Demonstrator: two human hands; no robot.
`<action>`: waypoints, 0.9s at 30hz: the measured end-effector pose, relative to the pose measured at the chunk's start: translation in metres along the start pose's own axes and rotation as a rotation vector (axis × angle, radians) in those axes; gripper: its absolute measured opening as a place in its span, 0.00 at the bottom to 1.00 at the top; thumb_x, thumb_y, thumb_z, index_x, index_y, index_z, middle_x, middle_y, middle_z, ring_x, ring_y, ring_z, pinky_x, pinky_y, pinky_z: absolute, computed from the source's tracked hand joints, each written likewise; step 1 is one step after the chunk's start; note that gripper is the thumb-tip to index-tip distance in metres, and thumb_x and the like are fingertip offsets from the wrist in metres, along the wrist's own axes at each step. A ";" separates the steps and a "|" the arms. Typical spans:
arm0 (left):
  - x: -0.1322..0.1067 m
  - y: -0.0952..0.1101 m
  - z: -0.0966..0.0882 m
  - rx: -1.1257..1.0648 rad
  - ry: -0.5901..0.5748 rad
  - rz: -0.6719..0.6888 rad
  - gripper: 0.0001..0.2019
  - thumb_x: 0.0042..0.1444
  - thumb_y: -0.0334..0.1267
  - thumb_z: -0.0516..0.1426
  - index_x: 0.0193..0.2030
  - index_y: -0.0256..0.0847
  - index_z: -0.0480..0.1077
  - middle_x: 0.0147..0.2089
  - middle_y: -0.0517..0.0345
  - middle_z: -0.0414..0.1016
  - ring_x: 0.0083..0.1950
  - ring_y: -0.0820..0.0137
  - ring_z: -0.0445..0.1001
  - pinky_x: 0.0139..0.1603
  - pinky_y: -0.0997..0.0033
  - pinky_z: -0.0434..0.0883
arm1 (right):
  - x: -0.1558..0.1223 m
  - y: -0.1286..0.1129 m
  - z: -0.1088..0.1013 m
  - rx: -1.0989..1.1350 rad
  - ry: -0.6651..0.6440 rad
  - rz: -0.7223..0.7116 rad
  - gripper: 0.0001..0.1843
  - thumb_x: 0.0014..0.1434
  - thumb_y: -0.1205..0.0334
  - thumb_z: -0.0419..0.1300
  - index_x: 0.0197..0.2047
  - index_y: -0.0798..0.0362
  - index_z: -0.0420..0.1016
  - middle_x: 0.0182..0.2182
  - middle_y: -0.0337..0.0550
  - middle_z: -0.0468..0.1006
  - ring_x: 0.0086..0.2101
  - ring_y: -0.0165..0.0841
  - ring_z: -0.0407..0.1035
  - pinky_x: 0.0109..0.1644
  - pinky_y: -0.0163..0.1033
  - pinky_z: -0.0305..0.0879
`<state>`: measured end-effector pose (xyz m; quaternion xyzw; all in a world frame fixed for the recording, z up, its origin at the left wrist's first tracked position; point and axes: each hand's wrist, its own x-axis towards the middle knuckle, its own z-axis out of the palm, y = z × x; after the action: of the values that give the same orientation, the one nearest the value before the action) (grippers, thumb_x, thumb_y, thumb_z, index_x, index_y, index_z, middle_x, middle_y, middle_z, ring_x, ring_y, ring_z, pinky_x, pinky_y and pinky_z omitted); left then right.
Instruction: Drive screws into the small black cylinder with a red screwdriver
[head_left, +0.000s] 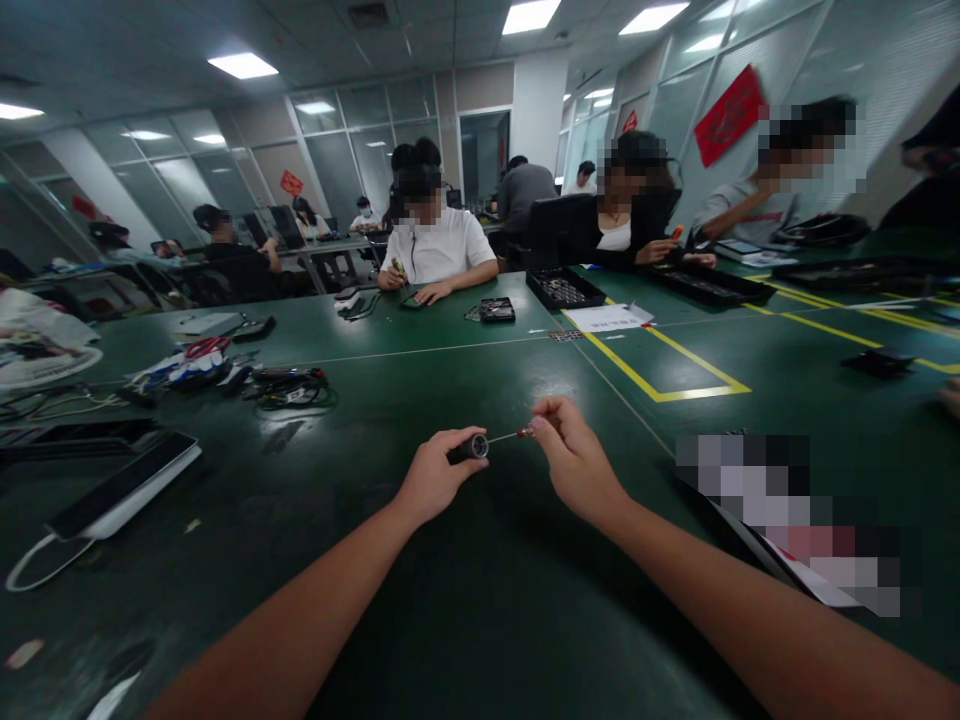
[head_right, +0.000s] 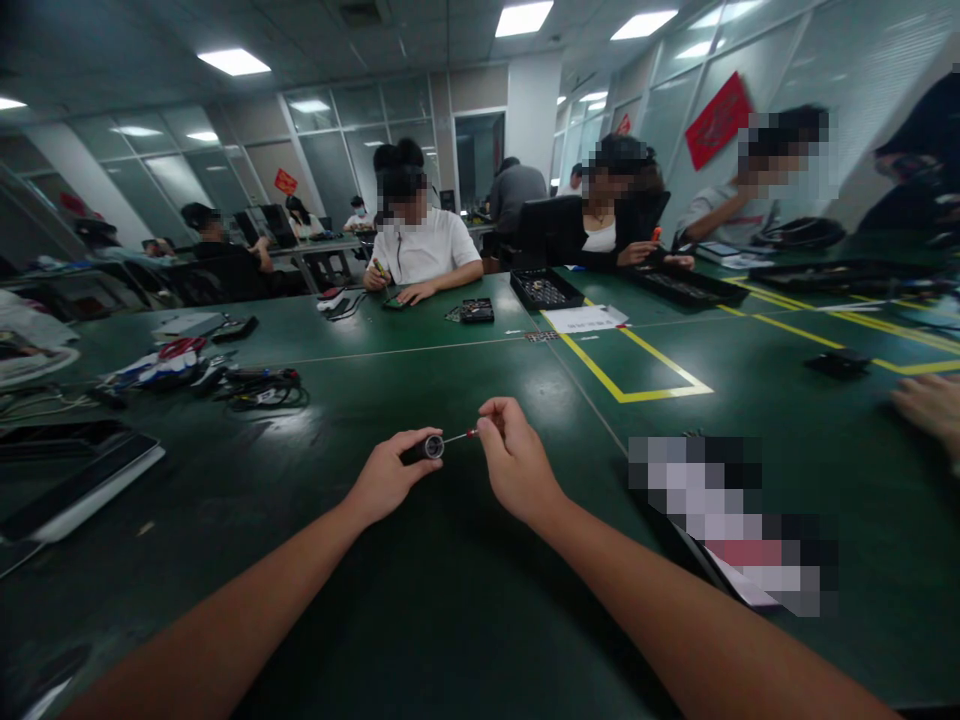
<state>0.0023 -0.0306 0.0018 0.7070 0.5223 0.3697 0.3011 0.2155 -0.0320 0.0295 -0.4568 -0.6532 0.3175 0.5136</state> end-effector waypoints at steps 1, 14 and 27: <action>0.000 0.001 0.000 0.005 -0.002 0.001 0.21 0.56 0.31 0.65 0.55 0.51 0.75 0.53 0.57 0.77 0.56 0.61 0.72 0.63 0.56 0.65 | 0.001 0.000 0.001 0.032 0.005 0.005 0.09 0.66 0.53 0.54 0.43 0.49 0.67 0.34 0.41 0.75 0.35 0.36 0.71 0.41 0.42 0.66; 0.000 0.004 -0.005 0.250 0.028 0.130 0.19 0.58 0.34 0.65 0.56 0.51 0.74 0.56 0.57 0.77 0.59 0.59 0.71 0.68 0.46 0.56 | 0.015 0.018 0.005 0.385 0.251 0.295 0.16 0.59 0.45 0.60 0.34 0.49 0.71 0.25 0.38 0.73 0.26 0.33 0.67 0.31 0.40 0.67; -0.002 0.013 -0.004 0.195 -0.001 0.076 0.20 0.58 0.34 0.65 0.57 0.49 0.73 0.52 0.57 0.78 0.53 0.60 0.72 0.59 0.54 0.64 | 0.007 0.007 0.006 0.226 0.090 0.097 0.15 0.64 0.47 0.56 0.39 0.51 0.71 0.30 0.41 0.76 0.31 0.34 0.71 0.38 0.43 0.68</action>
<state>0.0056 -0.0354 0.0139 0.7525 0.5285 0.3277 0.2169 0.2109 -0.0224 0.0240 -0.4410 -0.5667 0.3929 0.5744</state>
